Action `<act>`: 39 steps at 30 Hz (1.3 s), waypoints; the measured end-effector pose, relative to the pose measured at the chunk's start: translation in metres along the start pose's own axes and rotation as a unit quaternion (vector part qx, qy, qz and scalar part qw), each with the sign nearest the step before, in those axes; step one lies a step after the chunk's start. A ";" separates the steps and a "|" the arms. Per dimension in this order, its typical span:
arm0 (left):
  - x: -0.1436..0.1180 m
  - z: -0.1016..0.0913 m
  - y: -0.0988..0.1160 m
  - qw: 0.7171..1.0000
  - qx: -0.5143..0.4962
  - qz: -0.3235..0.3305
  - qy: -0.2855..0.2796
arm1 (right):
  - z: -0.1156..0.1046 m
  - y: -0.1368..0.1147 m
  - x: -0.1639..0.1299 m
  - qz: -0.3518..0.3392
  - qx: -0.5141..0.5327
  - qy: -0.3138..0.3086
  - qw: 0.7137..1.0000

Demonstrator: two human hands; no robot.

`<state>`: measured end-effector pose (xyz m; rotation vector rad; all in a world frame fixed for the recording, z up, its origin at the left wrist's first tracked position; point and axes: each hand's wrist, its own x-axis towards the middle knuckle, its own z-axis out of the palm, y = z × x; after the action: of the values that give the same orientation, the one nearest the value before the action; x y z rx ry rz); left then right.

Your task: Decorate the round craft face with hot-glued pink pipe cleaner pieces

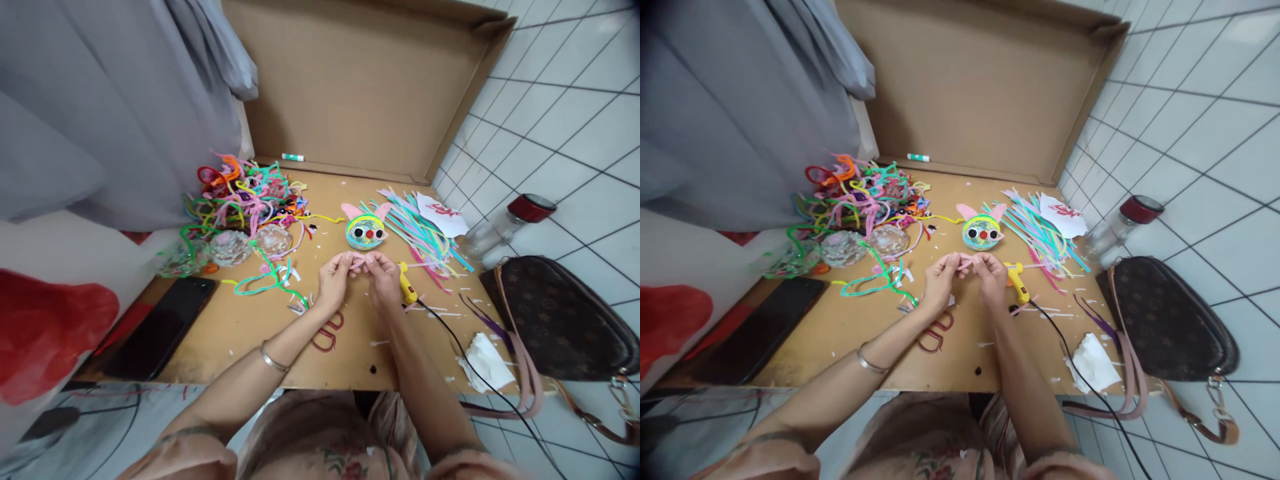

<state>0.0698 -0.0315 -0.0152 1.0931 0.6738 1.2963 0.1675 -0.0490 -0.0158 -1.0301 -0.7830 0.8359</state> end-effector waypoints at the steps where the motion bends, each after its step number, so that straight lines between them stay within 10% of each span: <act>1: 0.002 -0.002 0.000 1.000 -0.004 0.000 0.008 | 0.001 0.000 -0.001 0.006 0.003 -0.009 1.000; 27: 0.019 -0.012 -0.001 0.991 -0.101 -0.076 0.044 | 0.010 -0.001 -0.007 0.067 -0.056 -0.030 0.996; 39: 0.022 -0.026 0.010 0.985 0.097 -0.089 -0.114 | 0.000 -0.015 0.000 -0.043 -0.149 -0.034 0.987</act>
<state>0.0473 -0.0046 -0.0121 1.2873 0.7168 0.9498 0.1703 -0.0531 -0.0018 -1.2260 -1.0262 0.6949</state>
